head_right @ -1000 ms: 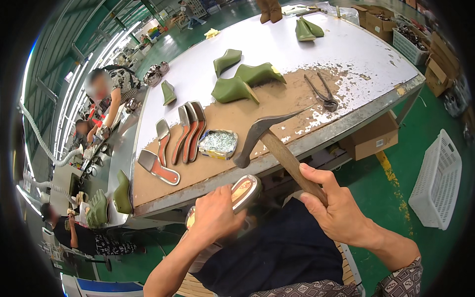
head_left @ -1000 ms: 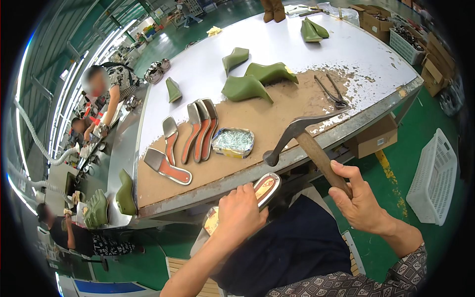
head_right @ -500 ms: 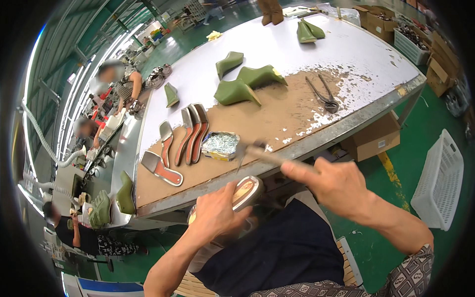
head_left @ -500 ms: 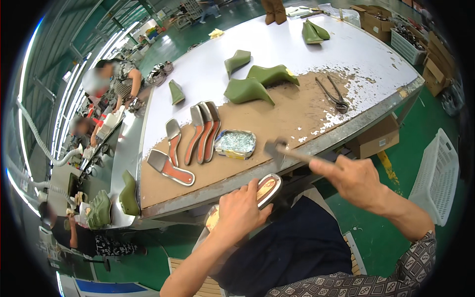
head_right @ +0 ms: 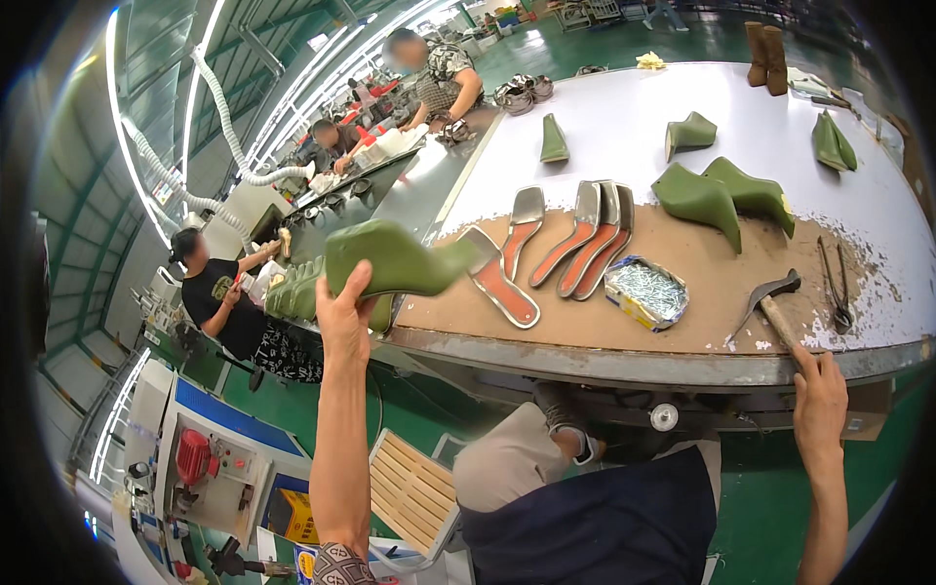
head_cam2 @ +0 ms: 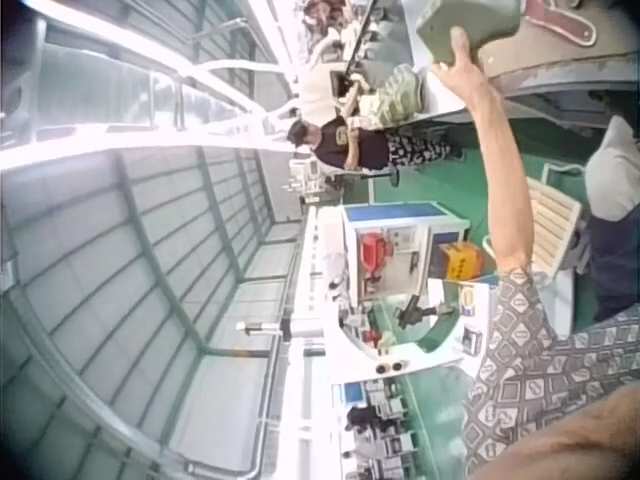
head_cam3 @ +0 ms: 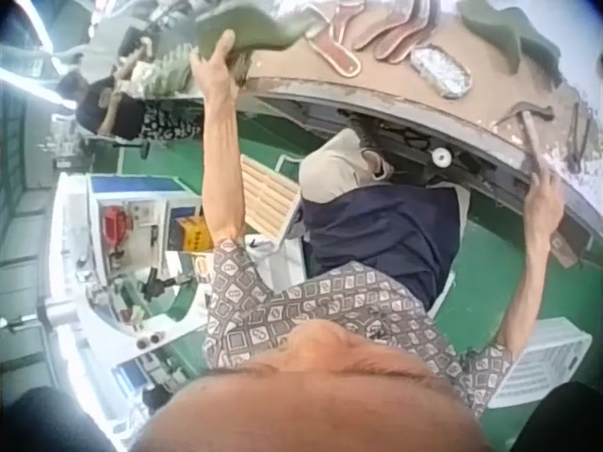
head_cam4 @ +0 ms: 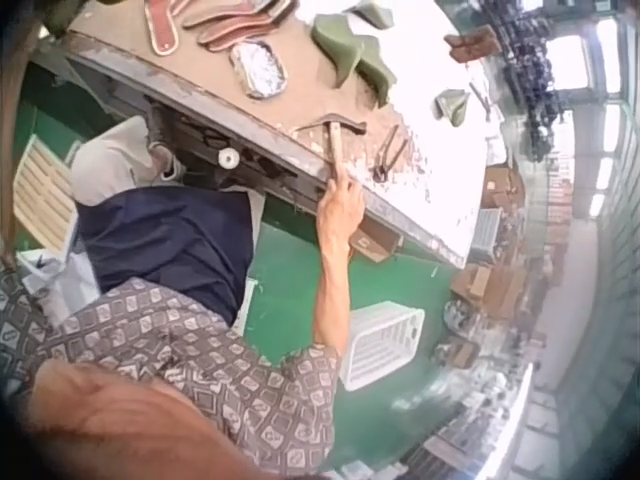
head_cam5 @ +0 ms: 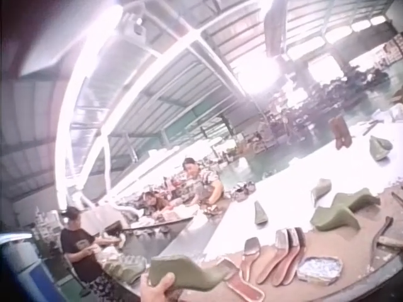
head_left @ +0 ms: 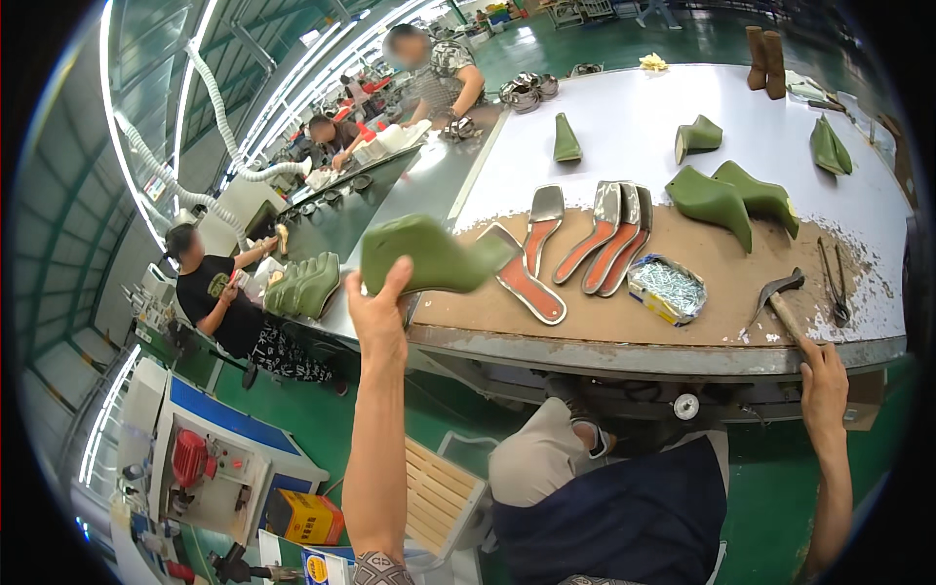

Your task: Assembling and hammering shoe outsoles onto shoe lasts.

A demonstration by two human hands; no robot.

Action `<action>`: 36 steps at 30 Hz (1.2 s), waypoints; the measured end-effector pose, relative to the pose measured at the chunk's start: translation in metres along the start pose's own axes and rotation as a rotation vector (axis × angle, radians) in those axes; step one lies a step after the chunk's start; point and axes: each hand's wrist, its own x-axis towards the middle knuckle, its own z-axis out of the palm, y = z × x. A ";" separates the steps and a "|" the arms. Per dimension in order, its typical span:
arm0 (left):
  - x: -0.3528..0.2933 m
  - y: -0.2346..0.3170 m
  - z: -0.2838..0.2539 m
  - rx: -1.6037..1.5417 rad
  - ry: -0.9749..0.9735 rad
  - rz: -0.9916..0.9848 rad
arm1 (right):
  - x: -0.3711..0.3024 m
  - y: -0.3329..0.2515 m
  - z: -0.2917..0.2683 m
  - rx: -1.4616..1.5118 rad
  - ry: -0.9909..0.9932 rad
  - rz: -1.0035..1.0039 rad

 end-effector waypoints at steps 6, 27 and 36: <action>0.006 -0.125 -0.103 0.835 0.298 -0.039 | 0.016 -0.016 0.002 0.067 -0.001 -0.024; 0.156 -0.164 -0.176 1.295 0.599 -0.107 | 0.021 -0.013 0.016 -0.085 -0.095 0.034; 0.022 -0.122 0.011 1.123 -0.280 0.004 | 0.028 -0.014 0.028 -0.162 0.070 -0.115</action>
